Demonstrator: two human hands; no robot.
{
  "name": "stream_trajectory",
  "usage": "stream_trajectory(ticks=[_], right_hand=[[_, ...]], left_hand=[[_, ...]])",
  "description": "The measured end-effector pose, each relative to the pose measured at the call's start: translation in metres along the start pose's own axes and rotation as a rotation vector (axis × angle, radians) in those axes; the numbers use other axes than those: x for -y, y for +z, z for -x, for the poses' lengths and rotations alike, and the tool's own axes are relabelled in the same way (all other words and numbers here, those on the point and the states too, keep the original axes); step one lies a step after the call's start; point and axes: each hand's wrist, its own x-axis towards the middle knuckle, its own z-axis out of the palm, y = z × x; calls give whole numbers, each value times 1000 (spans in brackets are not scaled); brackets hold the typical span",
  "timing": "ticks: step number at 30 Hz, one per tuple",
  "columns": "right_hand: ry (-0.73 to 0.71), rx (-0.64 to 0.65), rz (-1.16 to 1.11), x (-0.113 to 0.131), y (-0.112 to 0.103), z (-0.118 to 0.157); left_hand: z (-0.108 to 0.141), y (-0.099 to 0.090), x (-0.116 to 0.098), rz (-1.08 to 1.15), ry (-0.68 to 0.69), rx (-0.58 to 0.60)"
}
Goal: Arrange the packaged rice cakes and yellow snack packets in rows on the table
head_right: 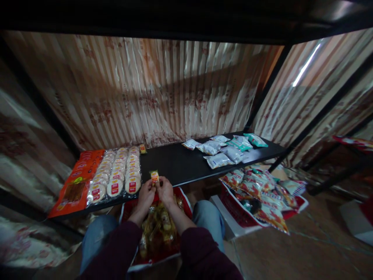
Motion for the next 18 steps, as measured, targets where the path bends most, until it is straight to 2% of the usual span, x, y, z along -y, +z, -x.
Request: stream_trajectory(ticks=[5,9,14,18], right_hand=[[89,33,-28,0,6,-9],[142,-10,-91,6,17,-24],[187,-28,-49,17,26,-41],[263,0,-34,19,24,-49]], left_hand=[[-10,1,-6,28,-78,52],[-17,1,-25,51,-32,45],[-21,3,-50,-422,-65,3],[-27,8,-53,-492,-116,-1]])
